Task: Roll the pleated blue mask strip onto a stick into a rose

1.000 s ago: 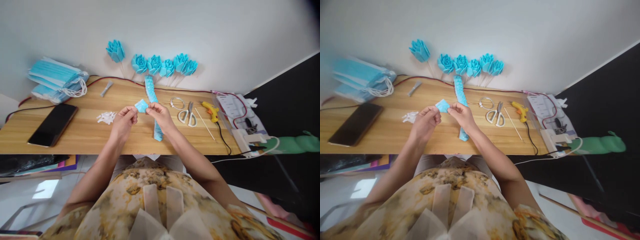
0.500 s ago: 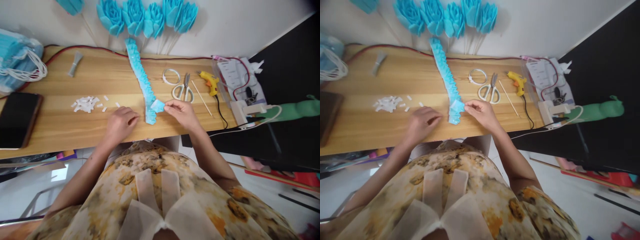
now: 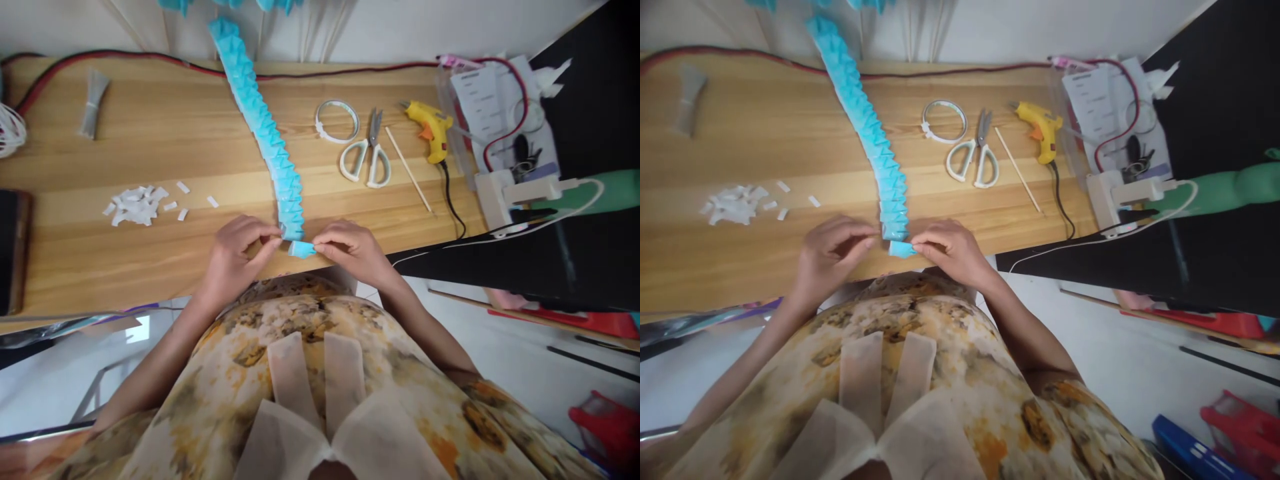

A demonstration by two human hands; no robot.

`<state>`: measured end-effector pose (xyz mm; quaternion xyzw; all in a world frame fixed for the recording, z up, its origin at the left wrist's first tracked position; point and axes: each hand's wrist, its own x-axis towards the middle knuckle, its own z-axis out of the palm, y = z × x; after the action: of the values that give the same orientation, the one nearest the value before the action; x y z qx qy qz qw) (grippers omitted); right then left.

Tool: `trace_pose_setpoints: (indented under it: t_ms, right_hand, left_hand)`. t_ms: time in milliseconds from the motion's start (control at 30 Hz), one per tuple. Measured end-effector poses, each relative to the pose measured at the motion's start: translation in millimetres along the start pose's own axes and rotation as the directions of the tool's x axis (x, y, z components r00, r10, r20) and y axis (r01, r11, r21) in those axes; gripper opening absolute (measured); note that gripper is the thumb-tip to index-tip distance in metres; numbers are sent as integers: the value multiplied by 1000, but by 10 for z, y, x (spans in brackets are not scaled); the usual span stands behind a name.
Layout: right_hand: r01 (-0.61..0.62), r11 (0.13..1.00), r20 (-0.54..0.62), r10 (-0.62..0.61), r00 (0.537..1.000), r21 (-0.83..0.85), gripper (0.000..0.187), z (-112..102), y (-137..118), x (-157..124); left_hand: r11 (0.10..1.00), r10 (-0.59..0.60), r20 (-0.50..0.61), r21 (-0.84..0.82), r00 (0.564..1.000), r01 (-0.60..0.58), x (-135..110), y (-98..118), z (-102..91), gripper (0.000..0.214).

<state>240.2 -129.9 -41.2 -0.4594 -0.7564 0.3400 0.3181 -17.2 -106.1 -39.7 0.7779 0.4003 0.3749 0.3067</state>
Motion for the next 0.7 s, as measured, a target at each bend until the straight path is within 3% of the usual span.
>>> trace_pose_setpoints:
  t_ms: [133,433,700]
  right_hand:
    - [17,1000,18,-17,1000,-18,16,42,-16,49]
    - [5,997,45,-1,999,-72,21,86,-20,41]
    - [-61,998,-113,58,992,-24,9,191,-42,13]
  left_hand:
    - [997,-5,71,-72,997,10,3,28,32,10]
    - [998,-8,70,-56,997,11,16,-9,70,10]
    - [991,-122,48,-41,991,124,55,63,78,11]
